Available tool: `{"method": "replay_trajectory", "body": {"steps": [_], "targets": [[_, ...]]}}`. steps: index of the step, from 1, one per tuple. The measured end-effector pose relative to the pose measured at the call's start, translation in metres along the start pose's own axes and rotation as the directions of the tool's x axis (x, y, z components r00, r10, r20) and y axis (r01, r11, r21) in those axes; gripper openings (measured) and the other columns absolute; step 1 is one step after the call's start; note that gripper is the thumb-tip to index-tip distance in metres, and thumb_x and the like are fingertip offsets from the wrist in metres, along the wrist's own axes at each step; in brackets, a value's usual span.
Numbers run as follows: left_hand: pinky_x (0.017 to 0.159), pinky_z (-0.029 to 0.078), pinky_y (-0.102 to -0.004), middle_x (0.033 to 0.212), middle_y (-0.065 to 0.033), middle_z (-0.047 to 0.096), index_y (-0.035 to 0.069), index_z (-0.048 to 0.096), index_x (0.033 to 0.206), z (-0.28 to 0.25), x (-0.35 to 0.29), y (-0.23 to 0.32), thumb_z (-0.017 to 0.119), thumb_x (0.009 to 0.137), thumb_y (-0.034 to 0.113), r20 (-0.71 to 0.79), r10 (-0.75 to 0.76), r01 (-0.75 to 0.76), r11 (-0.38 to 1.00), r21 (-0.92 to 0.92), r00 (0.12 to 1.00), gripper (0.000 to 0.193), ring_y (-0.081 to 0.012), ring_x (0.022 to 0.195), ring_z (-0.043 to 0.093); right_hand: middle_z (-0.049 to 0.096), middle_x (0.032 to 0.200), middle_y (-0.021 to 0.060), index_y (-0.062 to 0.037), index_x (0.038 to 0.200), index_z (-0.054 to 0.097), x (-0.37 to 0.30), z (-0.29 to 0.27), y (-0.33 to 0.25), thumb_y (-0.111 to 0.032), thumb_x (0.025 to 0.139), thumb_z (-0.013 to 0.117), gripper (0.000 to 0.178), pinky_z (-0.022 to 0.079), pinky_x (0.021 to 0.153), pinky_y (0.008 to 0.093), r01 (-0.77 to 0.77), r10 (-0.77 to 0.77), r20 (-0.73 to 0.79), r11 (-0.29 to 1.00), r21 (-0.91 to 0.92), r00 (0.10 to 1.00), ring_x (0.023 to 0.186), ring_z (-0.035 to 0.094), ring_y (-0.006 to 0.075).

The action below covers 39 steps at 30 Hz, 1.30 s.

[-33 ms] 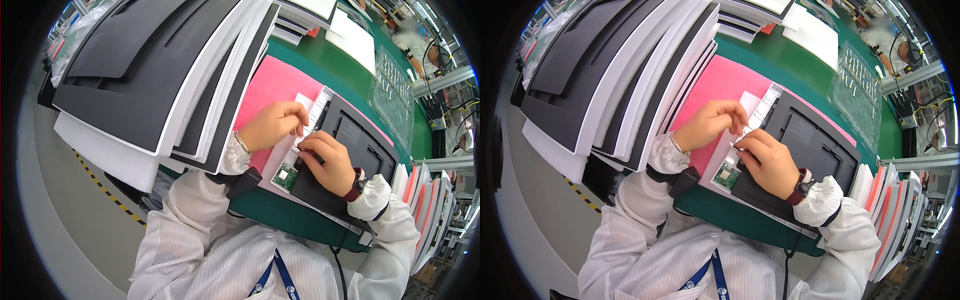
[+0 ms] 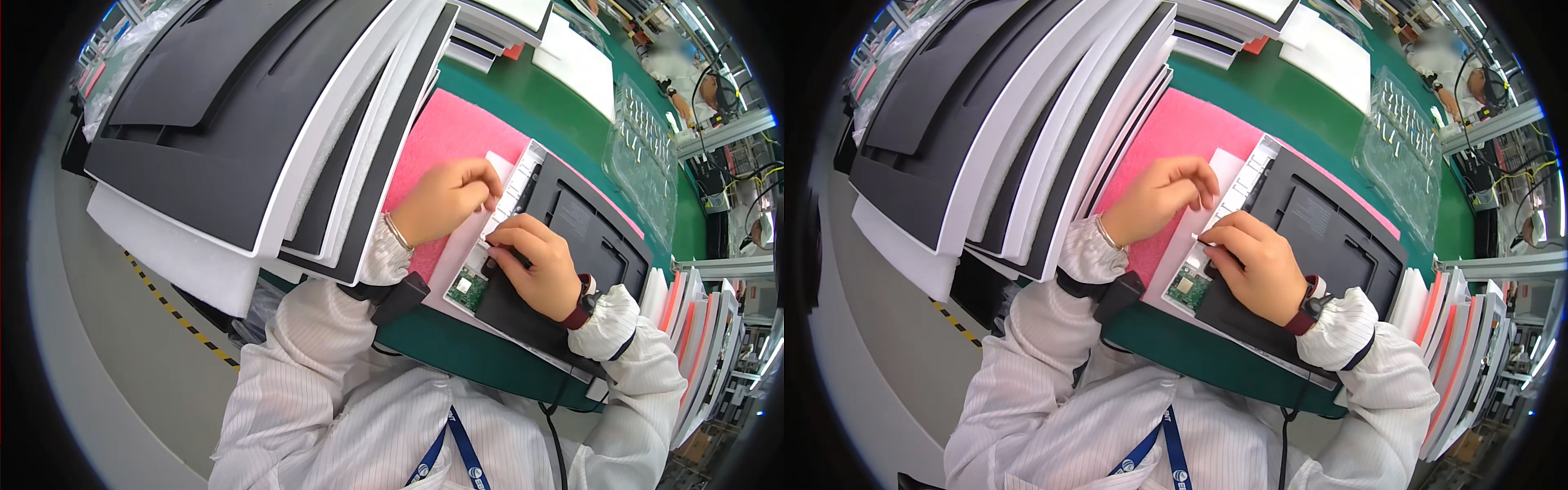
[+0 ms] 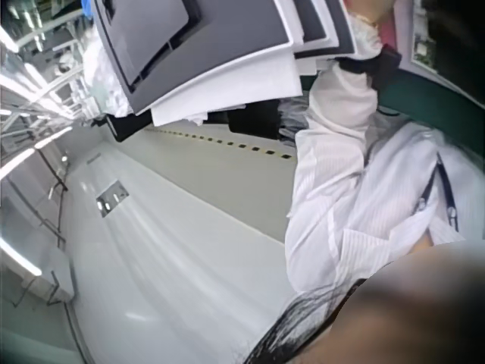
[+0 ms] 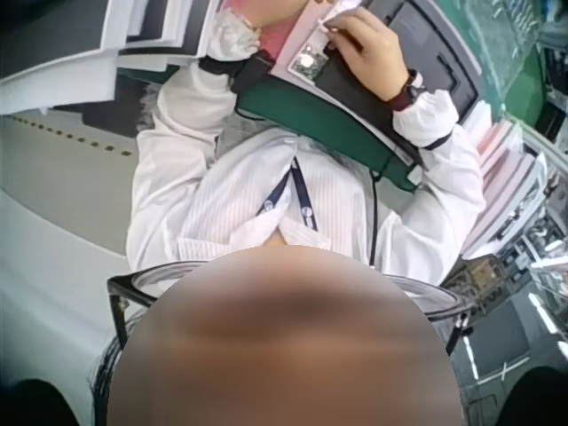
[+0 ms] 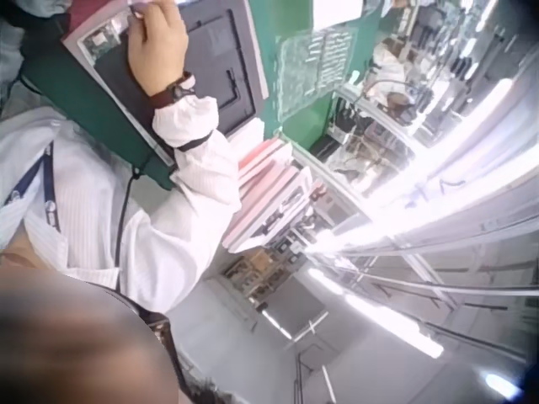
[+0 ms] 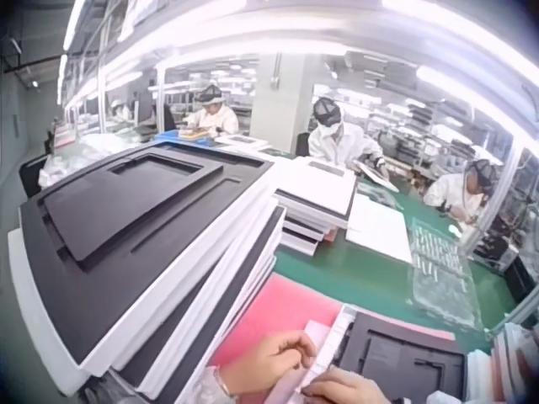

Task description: The person assembles an electronic device by connecting a ribbon cable to a circuit board, placing a black back cover over the assembly, and securing it. They then flip the unit and place a white protective sheet over the screen before stacking the finished unit.

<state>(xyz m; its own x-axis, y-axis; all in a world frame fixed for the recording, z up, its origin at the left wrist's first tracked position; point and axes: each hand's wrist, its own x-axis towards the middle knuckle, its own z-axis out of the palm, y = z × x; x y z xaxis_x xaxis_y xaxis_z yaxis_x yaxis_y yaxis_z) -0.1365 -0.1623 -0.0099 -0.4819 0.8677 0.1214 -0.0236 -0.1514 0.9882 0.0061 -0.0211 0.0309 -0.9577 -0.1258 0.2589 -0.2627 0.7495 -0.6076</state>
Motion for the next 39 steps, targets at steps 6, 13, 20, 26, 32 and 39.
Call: {"method": "replay_trajectory", "body": {"steps": [6,13,20,26,32,39], "targets": [[0.070,0.049,-0.0260,0.083,-0.0065,0.062,-0.002,0.060,0.092,0.001,0.006,-0.011,0.046,0.084,0.002,-0.247,-0.004,0.040,0.989,0.141,0.969,0.016,-0.0114,0.077,0.060,0.065,0.085,0.0023,-0.0102,0.099,0.067,0.004,0.004,-0.002,-0.004,0.082,0.067,0.018,0.038,0.071,0.0311,-0.044,0.044,0.010,0.999,0.026,0.999,0.075,0.061,0.0184],[0.067,0.049,-0.0255,0.082,-0.0057,0.064,-0.002,0.061,0.092,0.003,0.004,-0.009,0.052,0.083,0.002,-0.235,-0.015,0.065,0.976,0.209,0.972,0.013,-0.0106,0.074,0.060,0.064,0.081,0.0011,-0.0104,0.098,0.068,0.007,0.006,0.000,-0.004,0.081,0.068,0.018,0.038,0.071,0.0310,-0.028,0.028,0.010,0.999,0.023,1.000,0.074,0.060,0.0182],[0.059,0.047,-0.0318,0.074,-0.0110,0.064,0.001,0.062,0.087,0.006,0.004,-0.010,0.062,0.076,0.007,-0.217,0.096,-0.022,0.948,0.317,0.971,0.013,-0.0192,0.063,0.061,0.058,0.076,-0.0003,-0.0103,0.093,0.068,0.011,0.003,-0.001,-0.003,0.078,0.068,0.016,0.037,0.074,0.0329,0.086,-0.081,0.031,0.977,-0.196,0.996,0.074,0.055,0.0190],[0.064,0.045,-0.0255,0.090,-0.0049,0.061,-0.002,0.060,0.097,0.004,0.003,-0.019,0.057,0.077,-0.003,-0.146,0.134,-0.057,0.895,0.442,0.980,0.021,-0.0097,0.069,0.052,0.056,0.079,0.0003,-0.0116,0.087,0.065,0.010,0.007,-0.003,-0.004,0.075,0.067,0.015,0.037,0.082,0.0380,0.143,-0.128,0.067,0.936,-0.322,0.990,0.082,0.054,0.0207],[0.066,0.045,-0.0266,0.089,-0.0062,0.060,-0.002,0.060,0.098,0.005,0.005,-0.015,0.054,0.077,-0.003,-0.153,0.075,-0.013,0.928,0.372,0.985,0.021,-0.0111,0.071,0.051,0.054,0.080,0.0014,-0.0116,0.083,0.061,0.008,0.006,-0.002,-0.006,0.074,0.066,0.011,0.036,0.089,0.0418,0.141,-0.093,0.149,0.924,-0.355,0.985,0.086,0.053,0.0222],[0.068,0.045,-0.0276,0.090,-0.0063,0.060,-0.003,0.059,0.098,0.004,0.006,-0.017,0.053,0.080,-0.001,-0.133,0.090,-0.026,0.905,0.424,0.987,0.019,-0.0123,0.073,0.052,0.053,0.079,0.0019,-0.0110,0.080,0.059,0.004,0.006,0.001,-0.006,0.072,0.064,0.011,0.036,0.092,0.0426,0.149,-0.086,0.179,0.913,-0.379,0.980,0.087,0.052,0.0228]]}}
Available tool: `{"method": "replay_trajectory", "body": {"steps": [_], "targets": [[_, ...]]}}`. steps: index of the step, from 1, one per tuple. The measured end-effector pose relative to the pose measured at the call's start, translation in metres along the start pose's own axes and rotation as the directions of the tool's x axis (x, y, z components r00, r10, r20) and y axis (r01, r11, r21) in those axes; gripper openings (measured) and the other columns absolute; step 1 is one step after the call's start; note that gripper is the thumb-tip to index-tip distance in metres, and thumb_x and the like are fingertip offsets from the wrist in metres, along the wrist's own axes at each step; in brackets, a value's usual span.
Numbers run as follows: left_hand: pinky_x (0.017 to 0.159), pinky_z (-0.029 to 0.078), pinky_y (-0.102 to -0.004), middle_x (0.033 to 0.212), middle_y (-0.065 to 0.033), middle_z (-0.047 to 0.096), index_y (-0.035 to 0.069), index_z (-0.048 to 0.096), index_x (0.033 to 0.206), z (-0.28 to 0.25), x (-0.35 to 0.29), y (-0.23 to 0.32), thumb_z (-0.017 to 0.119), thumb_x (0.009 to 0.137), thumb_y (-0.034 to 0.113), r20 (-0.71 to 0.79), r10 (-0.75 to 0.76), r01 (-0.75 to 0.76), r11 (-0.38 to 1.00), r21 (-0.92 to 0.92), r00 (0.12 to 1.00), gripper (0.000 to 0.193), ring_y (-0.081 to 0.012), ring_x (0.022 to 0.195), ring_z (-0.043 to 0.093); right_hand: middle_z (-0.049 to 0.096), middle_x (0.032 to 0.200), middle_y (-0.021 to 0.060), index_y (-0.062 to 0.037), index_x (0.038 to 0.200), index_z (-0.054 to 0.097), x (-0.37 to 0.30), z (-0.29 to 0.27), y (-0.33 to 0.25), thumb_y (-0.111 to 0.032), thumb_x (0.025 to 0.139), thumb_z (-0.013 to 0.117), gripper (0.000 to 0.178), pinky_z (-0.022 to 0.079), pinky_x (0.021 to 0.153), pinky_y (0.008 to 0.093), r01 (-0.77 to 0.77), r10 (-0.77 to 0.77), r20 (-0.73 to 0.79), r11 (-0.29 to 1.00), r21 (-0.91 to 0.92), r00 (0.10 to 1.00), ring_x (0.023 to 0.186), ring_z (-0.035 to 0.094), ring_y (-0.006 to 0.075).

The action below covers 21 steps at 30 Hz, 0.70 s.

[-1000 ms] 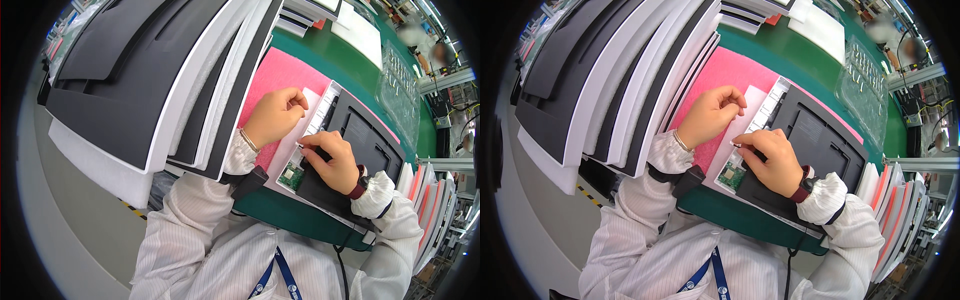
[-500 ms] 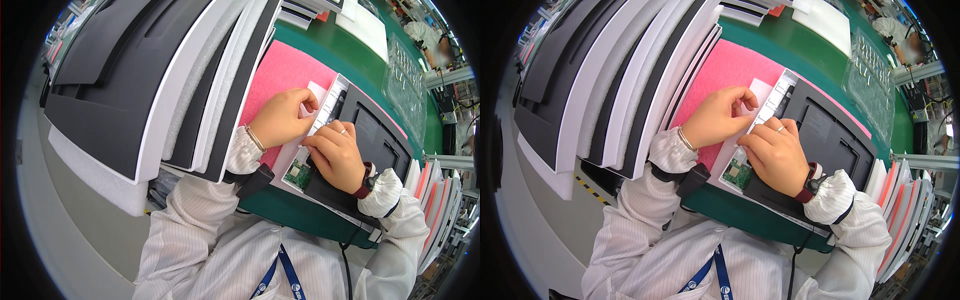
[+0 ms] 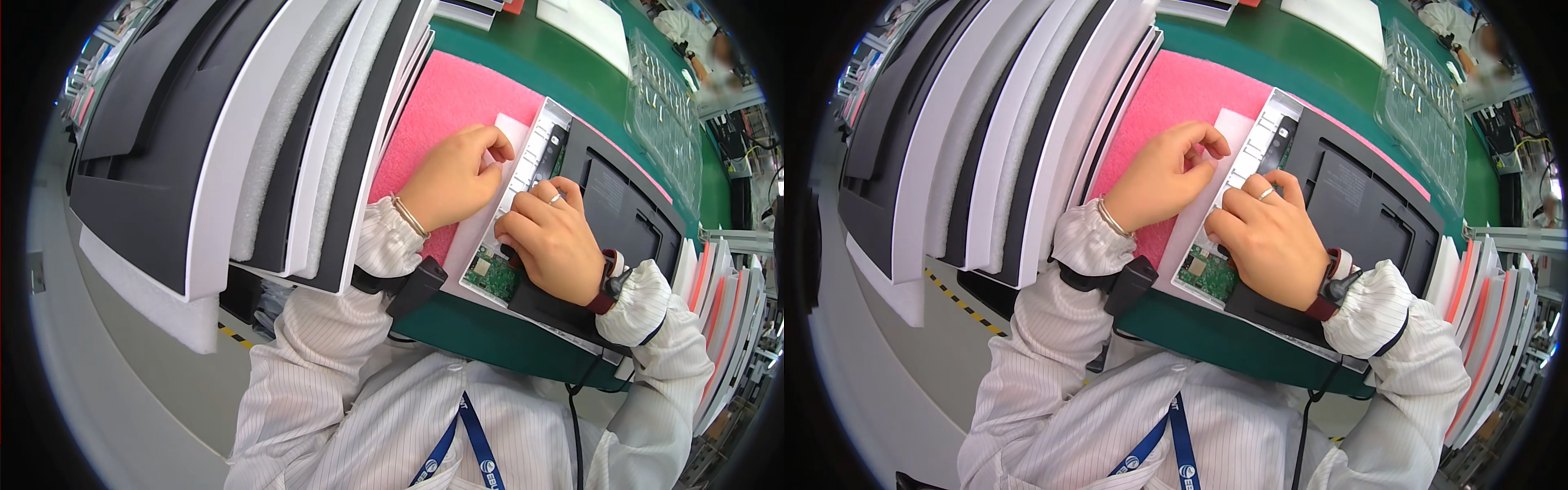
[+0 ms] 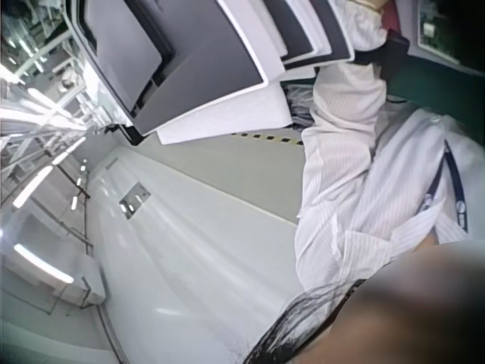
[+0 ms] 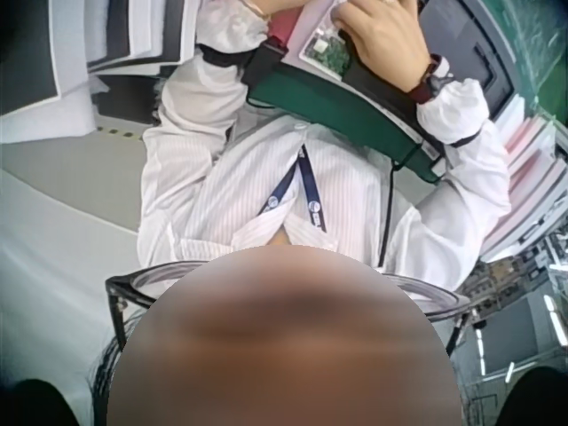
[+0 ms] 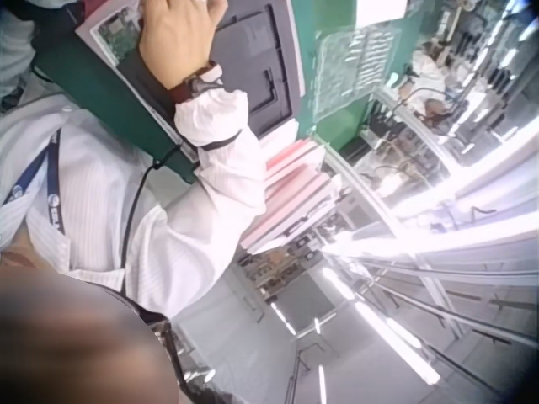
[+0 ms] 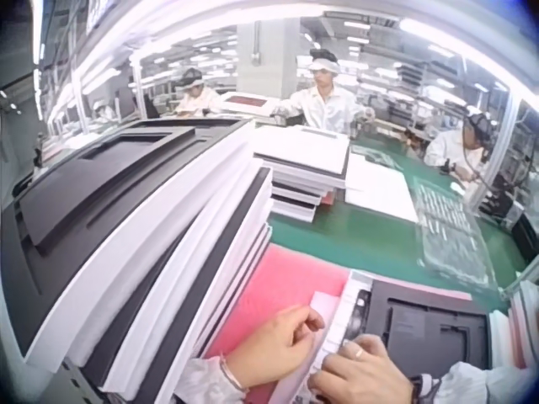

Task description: The person assembles an electronic device by connecting a ribbon cable to a circuit board, placing a black back cover over the assembly, and securing it. They then flip the unit and place a white protective sheet over the screen before stacking the finished unit.

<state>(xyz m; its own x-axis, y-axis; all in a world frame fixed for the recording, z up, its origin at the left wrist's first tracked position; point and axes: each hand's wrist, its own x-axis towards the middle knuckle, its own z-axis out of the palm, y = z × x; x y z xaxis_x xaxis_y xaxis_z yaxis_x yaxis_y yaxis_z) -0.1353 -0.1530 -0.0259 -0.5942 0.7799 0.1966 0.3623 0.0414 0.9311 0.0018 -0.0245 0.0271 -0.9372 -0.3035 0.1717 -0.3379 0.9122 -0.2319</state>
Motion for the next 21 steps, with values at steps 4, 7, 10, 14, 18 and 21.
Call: {"method": "replay_trajectory", "body": {"steps": [4,7,10,14,18,21], "targets": [[0.068,0.045,-0.0275,0.090,-0.0064,0.060,-0.002,0.060,0.097,0.0002,0.0004,0.0031,0.052,0.083,-0.001,0.009,-0.009,0.010,1.000,-0.003,1.000,0.017,-0.0128,0.074,0.053,0.054,0.082,0.0039,-0.0097,0.080,0.059,-0.0004,0.0034,-0.0020,-0.005,0.072,0.063,0.010,0.035,0.094,0.0434,-0.010,0.010,0.017,1.000,-0.016,1.000,0.089,0.052,0.0241],[0.068,0.045,-0.0275,0.090,-0.0064,0.060,-0.002,0.060,0.097,0.0000,0.0003,0.0046,0.052,0.084,0.000,0.015,-0.024,0.024,1.000,-0.004,1.000,0.015,-0.0130,0.074,0.053,0.055,0.084,0.0057,-0.0082,0.079,0.059,-0.0008,0.0082,-0.0032,-0.004,0.071,0.062,0.010,0.035,0.096,0.0438,-0.009,0.010,0.020,0.999,-0.046,1.000,0.090,0.052,0.0250],[0.068,0.045,-0.0276,0.090,-0.0064,0.059,-0.002,0.060,0.097,-0.0006,0.0007,0.0034,0.052,0.084,0.000,0.021,-0.013,0.013,1.000,0.011,1.000,0.015,-0.0131,0.073,0.053,0.055,0.084,0.0065,-0.0072,0.078,0.059,0.0005,0.0094,-0.0046,-0.005,0.072,0.063,0.007,0.035,0.096,0.0440,-0.028,0.030,0.036,0.998,-0.056,0.999,0.092,0.052,0.0255],[0.068,0.045,-0.0276,0.089,-0.0065,0.058,-0.002,0.060,0.096,-0.0003,0.0013,0.0012,0.052,0.083,-0.001,0.029,-0.020,0.019,1.000,0.015,0.999,0.015,-0.0132,0.073,0.053,0.054,0.083,0.0059,-0.0068,0.077,0.060,0.0015,0.0087,-0.0053,-0.008,0.074,0.065,0.006,0.036,0.095,0.0437,-0.055,0.055,0.030,0.998,-0.022,0.998,0.091,0.053,0.0247],[0.067,0.045,-0.0273,0.089,-0.0065,0.058,-0.002,0.060,0.096,-0.0005,0.0015,0.0030,0.052,0.083,-0.002,0.027,-0.006,0.005,0.999,0.041,1.000,0.015,-0.0127,0.072,0.053,0.056,0.081,0.0024,-0.0085,0.081,0.063,0.0003,0.0031,-0.0017,-0.011,0.076,0.068,0.008,0.036,0.094,0.0420,-0.039,0.039,-0.004,0.999,0.021,0.999,0.088,0.053,0.0223],[0.067,0.045,-0.0268,0.090,-0.0064,0.057,-0.002,0.060,0.096,-0.0008,0.0012,0.0049,0.052,0.083,-0.002,0.030,0.000,-0.001,0.999,0.041,1.000,0.015,-0.0123,0.072,0.053,0.057,0.080,-0.0003,-0.0111,0.083,0.065,-0.0008,0.0006,-0.0012,-0.012,0.077,0.069,0.007,0.036,0.092,0.0411,-0.058,0.060,-0.040,0.997,0.055,0.997,0.085,0.053,0.0210]]}}
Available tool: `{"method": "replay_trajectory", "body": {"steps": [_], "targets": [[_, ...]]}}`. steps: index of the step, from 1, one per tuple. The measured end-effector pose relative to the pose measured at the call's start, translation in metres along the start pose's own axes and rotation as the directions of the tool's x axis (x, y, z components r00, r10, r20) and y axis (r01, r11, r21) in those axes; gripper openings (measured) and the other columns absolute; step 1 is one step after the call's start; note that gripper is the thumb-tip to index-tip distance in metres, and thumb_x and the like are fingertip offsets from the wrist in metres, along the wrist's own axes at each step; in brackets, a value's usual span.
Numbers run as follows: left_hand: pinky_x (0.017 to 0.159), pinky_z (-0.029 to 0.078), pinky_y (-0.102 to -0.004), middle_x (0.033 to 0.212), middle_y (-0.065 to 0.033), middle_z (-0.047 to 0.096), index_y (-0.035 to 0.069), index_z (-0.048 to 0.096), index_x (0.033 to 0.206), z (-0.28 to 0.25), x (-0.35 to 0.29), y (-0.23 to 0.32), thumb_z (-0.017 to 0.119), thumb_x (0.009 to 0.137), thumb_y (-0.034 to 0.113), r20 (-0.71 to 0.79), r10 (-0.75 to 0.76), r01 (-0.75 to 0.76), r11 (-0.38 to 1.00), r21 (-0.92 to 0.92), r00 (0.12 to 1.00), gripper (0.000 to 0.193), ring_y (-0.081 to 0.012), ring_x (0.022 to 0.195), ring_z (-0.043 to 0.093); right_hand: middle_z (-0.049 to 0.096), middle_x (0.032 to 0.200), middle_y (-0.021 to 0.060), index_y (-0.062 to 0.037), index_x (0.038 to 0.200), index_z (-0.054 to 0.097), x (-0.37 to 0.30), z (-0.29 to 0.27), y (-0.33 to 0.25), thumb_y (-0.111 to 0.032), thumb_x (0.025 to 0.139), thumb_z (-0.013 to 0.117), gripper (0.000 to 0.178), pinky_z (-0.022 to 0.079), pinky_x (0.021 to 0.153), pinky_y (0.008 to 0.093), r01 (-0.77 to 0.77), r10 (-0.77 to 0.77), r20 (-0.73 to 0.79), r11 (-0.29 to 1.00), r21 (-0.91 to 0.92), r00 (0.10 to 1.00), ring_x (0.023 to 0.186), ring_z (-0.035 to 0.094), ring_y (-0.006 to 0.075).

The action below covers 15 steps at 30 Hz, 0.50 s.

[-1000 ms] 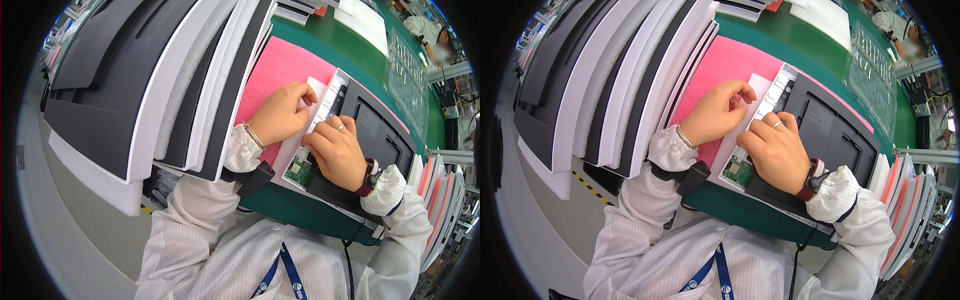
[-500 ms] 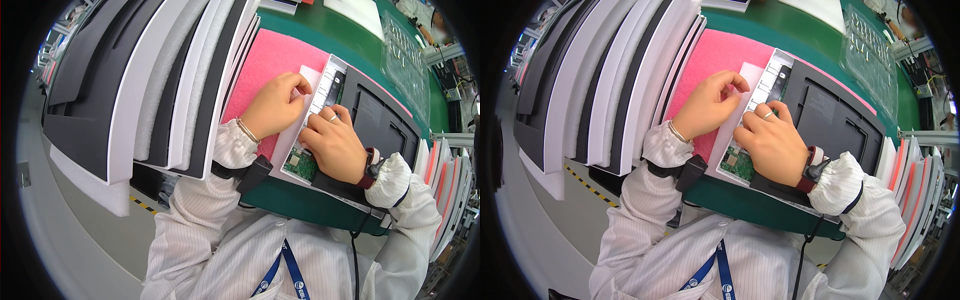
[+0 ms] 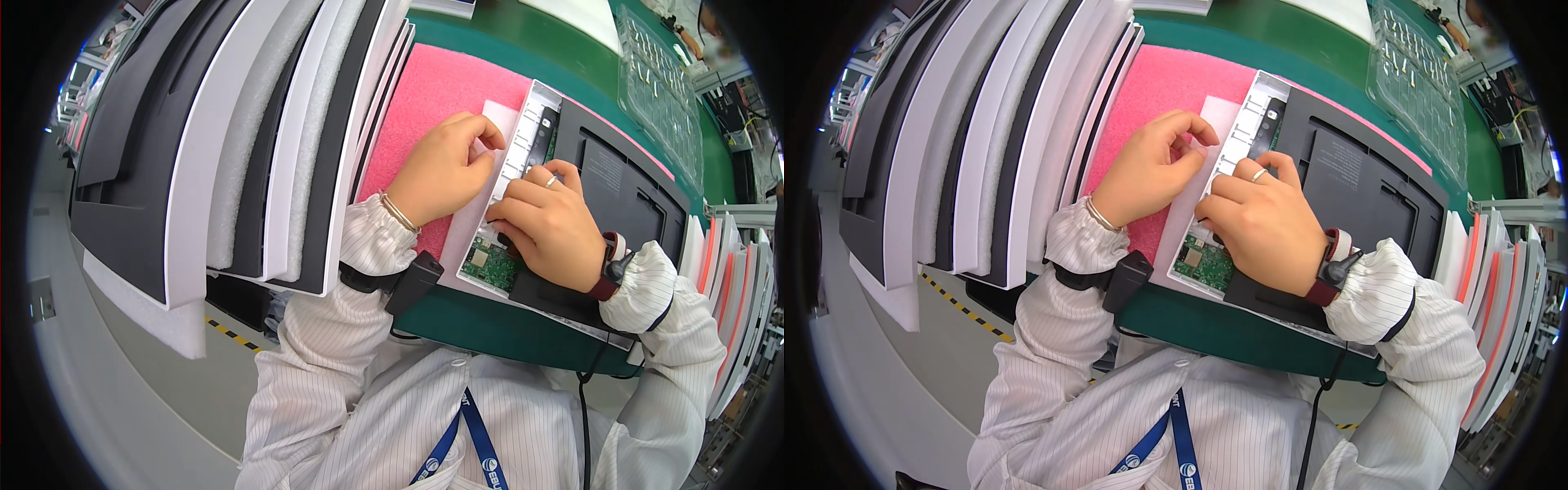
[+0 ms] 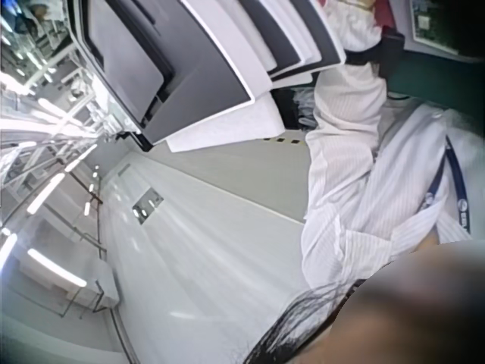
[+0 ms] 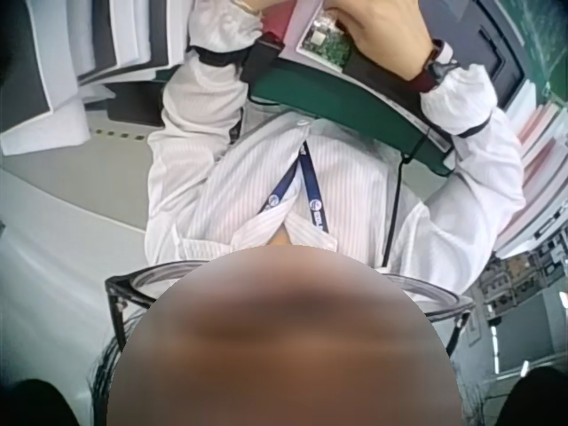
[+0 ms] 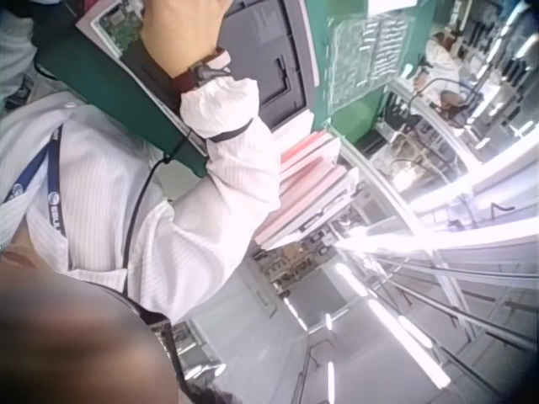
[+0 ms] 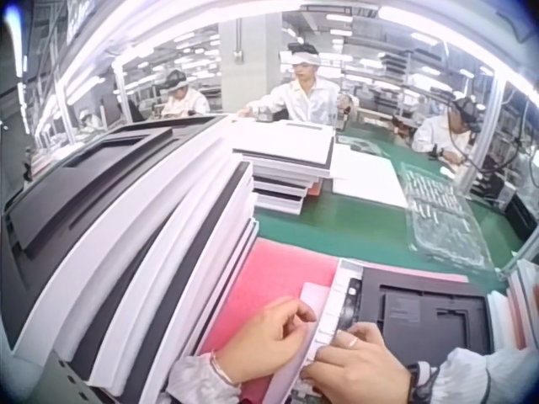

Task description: The person assembles an electronic device by connecting a ribbon cable to a circuit board, placing a black back cover over the assembly, and securing it. They then flip the unit and place a white protective sheet over the screen before stacking the finished unit.

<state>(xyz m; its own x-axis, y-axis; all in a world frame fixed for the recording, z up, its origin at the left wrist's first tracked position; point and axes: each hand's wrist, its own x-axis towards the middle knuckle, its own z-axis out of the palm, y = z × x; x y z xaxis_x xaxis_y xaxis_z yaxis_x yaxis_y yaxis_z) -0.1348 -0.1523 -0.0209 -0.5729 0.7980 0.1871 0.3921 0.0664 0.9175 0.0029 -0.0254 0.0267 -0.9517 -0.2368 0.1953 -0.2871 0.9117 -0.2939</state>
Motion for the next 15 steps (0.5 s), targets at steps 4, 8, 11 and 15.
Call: {"method": "replay_trajectory", "body": {"steps": [4,8,11,15], "targets": [[0.066,0.045,-0.0263,0.091,-0.0063,0.057,-0.002,0.060,0.095,0.0008,-0.0004,0.0005,0.054,0.082,-0.002,0.013,-0.009,0.009,0.999,-0.042,1.000,0.015,-0.0118,0.071,0.053,0.057,0.079,-0.0015,-0.0134,0.084,0.066,-0.0021,-0.0008,0.0024,-0.012,0.078,0.068,0.007,0.036,0.089,0.0403,-0.009,0.010,-0.026,1.000,0.021,1.000,0.084,0.053,0.0205],[0.065,0.045,-0.0264,0.092,-0.0059,0.057,-0.003,0.059,0.095,-0.0001,-0.0004,0.0006,0.055,0.082,-0.001,0.012,0.005,-0.005,1.000,-0.021,1.000,0.014,-0.0114,0.071,0.053,0.055,0.078,-0.0010,-0.0141,0.086,0.065,-0.0020,-0.0016,0.0045,-0.011,0.077,0.067,0.010,0.035,0.087,0.0389,0.028,-0.028,-0.020,1.000,0.000,0.999,0.083,0.052,0.0207],[0.065,0.045,-0.0263,0.092,-0.0057,0.056,-0.002,0.060,0.096,0.0001,0.0000,0.0017,0.055,0.082,0.000,0.022,-0.019,0.020,0.999,-0.037,1.000,0.014,-0.0112,0.071,0.054,0.054,0.078,0.0000,-0.0133,0.083,0.063,-0.0043,0.0043,0.0062,-0.009,0.076,0.066,0.009,0.035,0.087,0.0383,0.029,-0.029,-0.006,0.999,-0.016,1.000,0.084,0.051,0.0213],[0.065,0.045,-0.0258,0.092,-0.0057,0.056,-0.002,0.060,0.096,0.0001,-0.0005,0.0030,0.056,0.082,0.000,0.037,-0.021,0.023,0.998,-0.065,0.999,0.014,-0.0113,0.071,0.055,0.053,0.081,0.0022,-0.0112,0.080,0.061,-0.0034,0.0079,0.0053,-0.007,0.075,0.064,0.008,0.035,0.087,0.0388,0.008,-0.008,0.038,1.000,0.004,0.999,0.087,0.050,0.0237]]}}
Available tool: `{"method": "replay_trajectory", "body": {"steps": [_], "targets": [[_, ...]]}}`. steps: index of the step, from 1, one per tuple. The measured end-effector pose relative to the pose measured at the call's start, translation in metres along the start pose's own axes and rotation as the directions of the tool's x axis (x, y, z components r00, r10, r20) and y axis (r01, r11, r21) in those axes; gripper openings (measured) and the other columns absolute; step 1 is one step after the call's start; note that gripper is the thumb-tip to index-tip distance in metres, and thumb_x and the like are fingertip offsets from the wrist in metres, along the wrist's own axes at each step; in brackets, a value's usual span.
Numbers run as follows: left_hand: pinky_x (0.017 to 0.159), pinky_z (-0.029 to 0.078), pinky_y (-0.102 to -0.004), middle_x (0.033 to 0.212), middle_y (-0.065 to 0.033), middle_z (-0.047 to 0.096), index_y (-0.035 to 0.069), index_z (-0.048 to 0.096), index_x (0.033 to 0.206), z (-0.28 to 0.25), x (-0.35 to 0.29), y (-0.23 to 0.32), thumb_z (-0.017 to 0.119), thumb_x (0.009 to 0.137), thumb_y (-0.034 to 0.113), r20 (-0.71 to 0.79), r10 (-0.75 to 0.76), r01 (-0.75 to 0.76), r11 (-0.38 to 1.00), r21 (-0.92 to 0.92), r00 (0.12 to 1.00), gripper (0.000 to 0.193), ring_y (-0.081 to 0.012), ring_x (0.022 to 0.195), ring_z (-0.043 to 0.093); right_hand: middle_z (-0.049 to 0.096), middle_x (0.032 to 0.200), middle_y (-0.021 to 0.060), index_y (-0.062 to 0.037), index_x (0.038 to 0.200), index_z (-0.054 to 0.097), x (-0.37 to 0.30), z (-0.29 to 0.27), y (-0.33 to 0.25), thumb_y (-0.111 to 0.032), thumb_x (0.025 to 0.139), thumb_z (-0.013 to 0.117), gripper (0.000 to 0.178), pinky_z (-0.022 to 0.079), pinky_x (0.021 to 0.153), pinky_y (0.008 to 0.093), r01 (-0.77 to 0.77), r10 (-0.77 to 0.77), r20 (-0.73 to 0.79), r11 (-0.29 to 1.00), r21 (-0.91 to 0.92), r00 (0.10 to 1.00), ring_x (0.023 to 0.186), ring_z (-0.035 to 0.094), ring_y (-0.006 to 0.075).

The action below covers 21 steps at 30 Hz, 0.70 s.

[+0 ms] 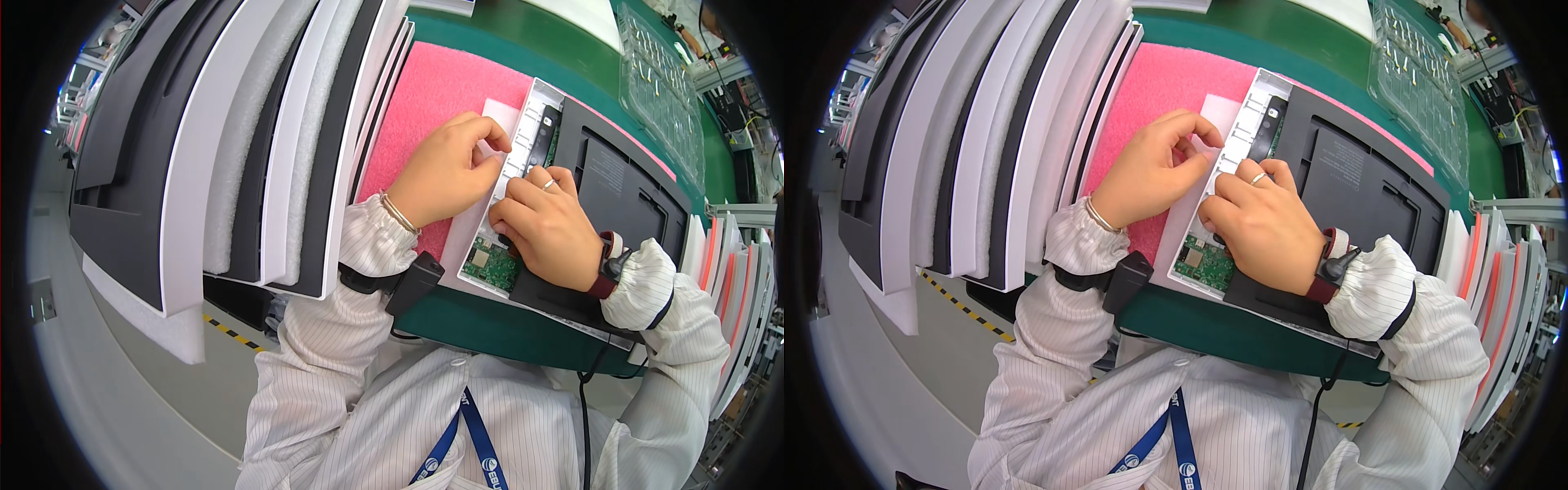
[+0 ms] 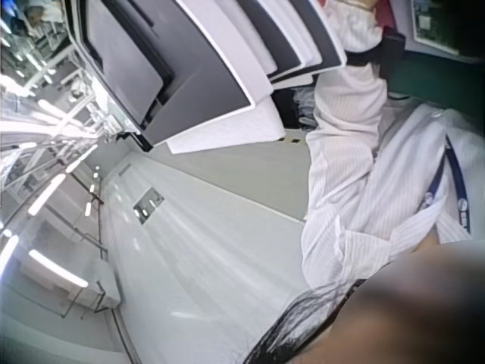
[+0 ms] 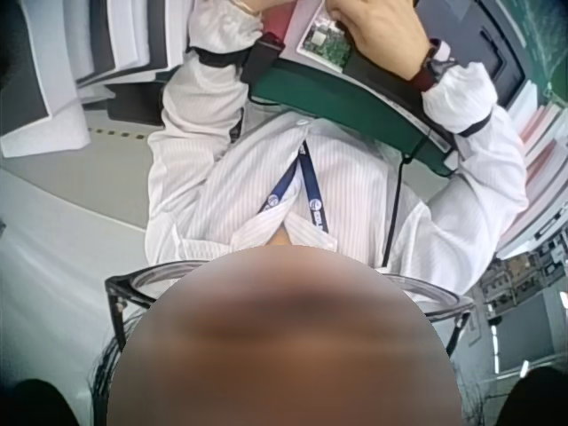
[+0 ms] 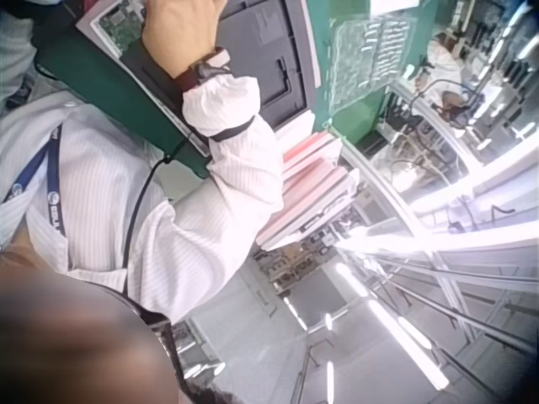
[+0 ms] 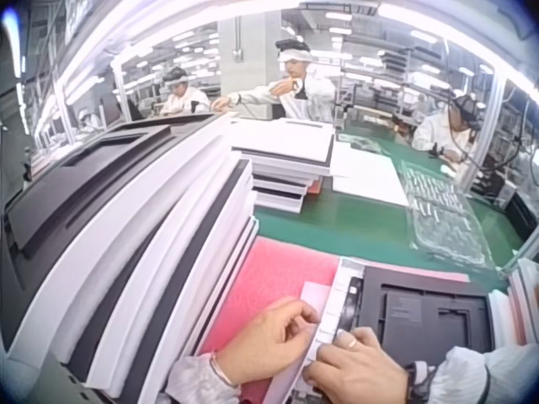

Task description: The person assembles an electronic device by connecting a ribbon cable to a circuit board, placing a black back cover over the assembly, and securing it. They then flip the unit and place a white protective sheet over the screen before stacking the finished unit.

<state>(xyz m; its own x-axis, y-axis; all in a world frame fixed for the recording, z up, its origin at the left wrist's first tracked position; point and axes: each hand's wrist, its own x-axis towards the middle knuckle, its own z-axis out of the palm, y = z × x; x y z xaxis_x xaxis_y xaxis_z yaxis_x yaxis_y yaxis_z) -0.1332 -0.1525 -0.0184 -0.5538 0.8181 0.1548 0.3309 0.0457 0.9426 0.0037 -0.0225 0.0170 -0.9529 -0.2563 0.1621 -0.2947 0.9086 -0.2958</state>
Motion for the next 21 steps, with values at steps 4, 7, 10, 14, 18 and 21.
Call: {"method": "replay_trajectory", "body": {"steps": [4,7,10,14,18,21], "targets": [[0.066,0.045,-0.0254,0.091,-0.0055,0.056,-0.002,0.060,0.096,0.000,0.001,0.000,0.057,0.082,0.000,0.014,0.004,-0.004,1.000,-0.003,1.000,0.015,-0.0113,0.071,0.055,0.052,0.085,0.0053,-0.0086,0.078,0.060,0.000,0.001,-0.003,-0.005,0.074,0.064,0.007,0.035,0.089,0.0396,-0.046,0.045,0.045,0.999,0.023,0.998,0.091,0.049,0.0257],[0.066,0.046,-0.0253,0.092,-0.0057,0.056,-0.002,0.060,0.097,0.001,0.000,-0.001,0.056,0.082,0.000,0.011,0.014,-0.014,1.000,-0.006,1.000,0.015,-0.0114,0.071,0.056,0.051,0.088,0.0079,-0.0064,0.076,0.061,0.004,0.001,-0.007,-0.004,0.073,0.064,0.005,0.035,0.090,0.0400,-0.069,0.068,0.036,0.997,0.035,0.997,0.093,0.048,0.0264],[0.066,0.046,-0.0253,0.093,-0.0061,0.055,-0.002,0.060,0.097,0.001,-0.001,-0.001,0.056,0.082,-0.001,0.012,0.014,-0.014,1.000,-0.010,1.000,0.016,-0.0114,0.071,0.056,0.049,0.090,0.0086,-0.0056,0.078,0.060,0.006,0.002,-0.009,-0.004,0.074,0.064,0.006,0.034,0.088,0.0401,-0.096,0.095,0.031,0.993,0.061,0.995,0.093,0.046,0.0282],[0.067,0.046,-0.0253,0.094,-0.0063,0.054,-0.001,0.060,0.097,0.001,0.000,-0.002,0.056,0.081,-0.001,0.018,0.020,-0.020,1.000,0.008,1.000,0.017,-0.0113,0.071,0.056,0.048,0.090,0.0086,-0.0046,0.078,0.061,0.007,0.004,-0.010,-0.002,0.073,0.064,0.007,0.034,0.087,0.0403,-0.157,0.153,0.051,0.983,0.091,0.987,0.093,0.046,0.0293],[0.066,0.046,-0.0247,0.094,-0.0056,0.054,-0.001,0.061,0.098,0.001,0.001,-0.003,0.057,0.081,-0.001,0.024,0.021,-0.021,1.000,0.018,0.999,0.017,-0.0109,0.071,0.056,0.050,0.090,0.0087,-0.0043,0.076,0.064,0.009,0.004,-0.011,-0.004,0.071,0.066,0.006,0.034,0.087,0.0404,-0.216,0.209,0.103,0.974,0.065,0.972,0.094,0.047,0.0289],[0.066,0.045,-0.0242,0.093,-0.0051,0.054,0.000,0.061,0.098,0.001,0.000,-0.002,0.058,0.082,0.001,0.028,0.030,-0.031,0.999,0.029,0.999,0.017,-0.0107,0.072,0.056,0.052,0.089,0.0083,-0.0046,0.075,0.066,0.011,0.004,-0.012,-0.005,0.070,0.067,0.005,0.034,0.086,0.0399,-0.254,0.247,0.136,0.966,0.044,0.960,0.094,0.048,0.0281]]}}
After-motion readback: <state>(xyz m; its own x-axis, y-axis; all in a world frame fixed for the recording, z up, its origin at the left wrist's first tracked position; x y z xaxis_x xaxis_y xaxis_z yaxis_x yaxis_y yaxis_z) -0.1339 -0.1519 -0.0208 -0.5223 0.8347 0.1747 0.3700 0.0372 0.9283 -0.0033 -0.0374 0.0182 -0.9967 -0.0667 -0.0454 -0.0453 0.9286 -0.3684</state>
